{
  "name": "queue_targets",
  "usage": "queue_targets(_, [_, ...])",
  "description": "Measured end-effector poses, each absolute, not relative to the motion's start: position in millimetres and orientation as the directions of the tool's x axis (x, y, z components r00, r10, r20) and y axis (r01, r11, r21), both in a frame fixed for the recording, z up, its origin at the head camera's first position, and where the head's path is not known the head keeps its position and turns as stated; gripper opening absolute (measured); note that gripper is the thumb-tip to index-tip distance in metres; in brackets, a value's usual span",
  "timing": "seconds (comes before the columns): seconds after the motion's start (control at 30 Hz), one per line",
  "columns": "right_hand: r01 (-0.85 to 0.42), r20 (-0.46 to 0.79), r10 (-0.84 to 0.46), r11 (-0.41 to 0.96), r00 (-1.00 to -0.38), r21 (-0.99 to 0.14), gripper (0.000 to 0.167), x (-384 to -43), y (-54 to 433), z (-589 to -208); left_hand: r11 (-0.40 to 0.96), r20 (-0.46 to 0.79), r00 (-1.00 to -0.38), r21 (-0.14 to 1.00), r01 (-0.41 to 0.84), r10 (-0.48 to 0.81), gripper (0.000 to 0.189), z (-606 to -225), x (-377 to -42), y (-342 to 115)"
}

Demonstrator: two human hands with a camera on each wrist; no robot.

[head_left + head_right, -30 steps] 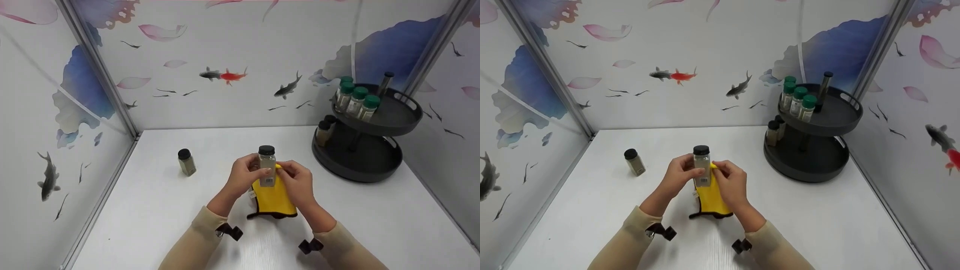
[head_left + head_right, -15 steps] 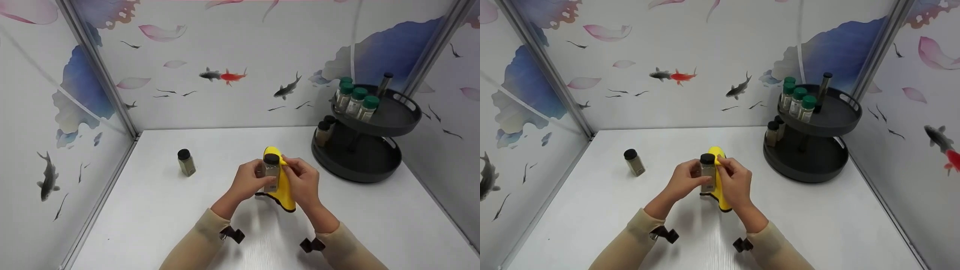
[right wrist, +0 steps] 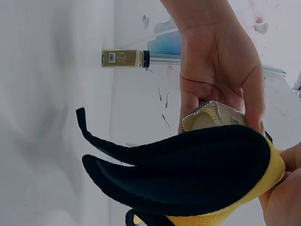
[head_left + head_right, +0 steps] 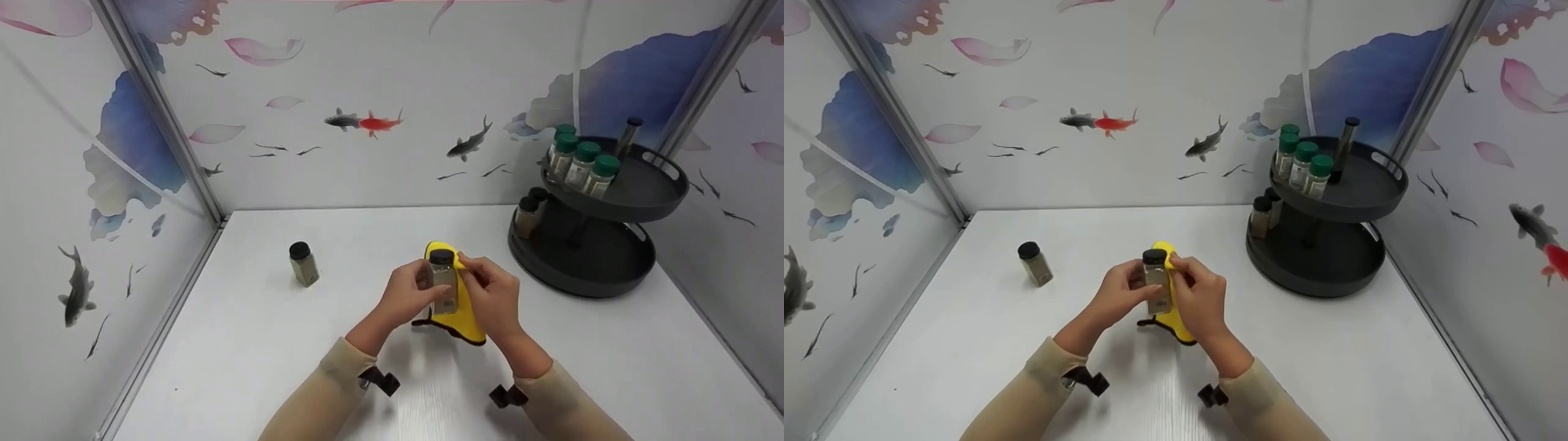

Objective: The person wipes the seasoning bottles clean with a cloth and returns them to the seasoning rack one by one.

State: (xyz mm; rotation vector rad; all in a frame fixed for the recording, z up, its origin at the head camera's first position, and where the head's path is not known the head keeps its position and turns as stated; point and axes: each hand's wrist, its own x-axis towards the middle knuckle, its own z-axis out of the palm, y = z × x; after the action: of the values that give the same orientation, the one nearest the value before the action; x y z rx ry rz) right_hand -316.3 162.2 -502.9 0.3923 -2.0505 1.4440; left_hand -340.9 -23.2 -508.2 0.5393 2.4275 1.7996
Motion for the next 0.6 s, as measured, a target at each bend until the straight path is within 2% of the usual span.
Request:
queue_targets(0.13, [-0.451, 0.496, 0.105, 0.29, -0.862, -0.844, 0.018, -320.5, 162.3, -503.3, 0.177, 0.134, -0.943, 0.965, 0.194, 0.303, 0.047, -505.5, -341.6, -24.0])
queue_targets(0.37, [-0.289, 0.31, 0.113, 0.171, -0.944, -0.942, 0.018, -322.7, 156.2, -508.9, -0.102, 0.038, -0.994, 0.994, 0.027, 0.107, 0.047, -502.0, -345.1, -20.7])
queue_targets(0.5, [-0.14, 0.136, 0.123, -0.021, -0.983, -0.99, 0.02, -328.0, 157.6, -513.6, -0.212, 0.018, -0.999, 0.977, 0.008, 0.043, 0.052, -507.2, -345.1, -14.4])
queue_targets(0.6, [-0.033, 0.011, 0.12, -0.186, -0.993, -0.982, 0.023, -332.7, 157.2, -517.6, -0.251, 0.032, -0.999, 0.968, 0.025, 0.021, 0.057, -513.2, -343.8, -9.5])
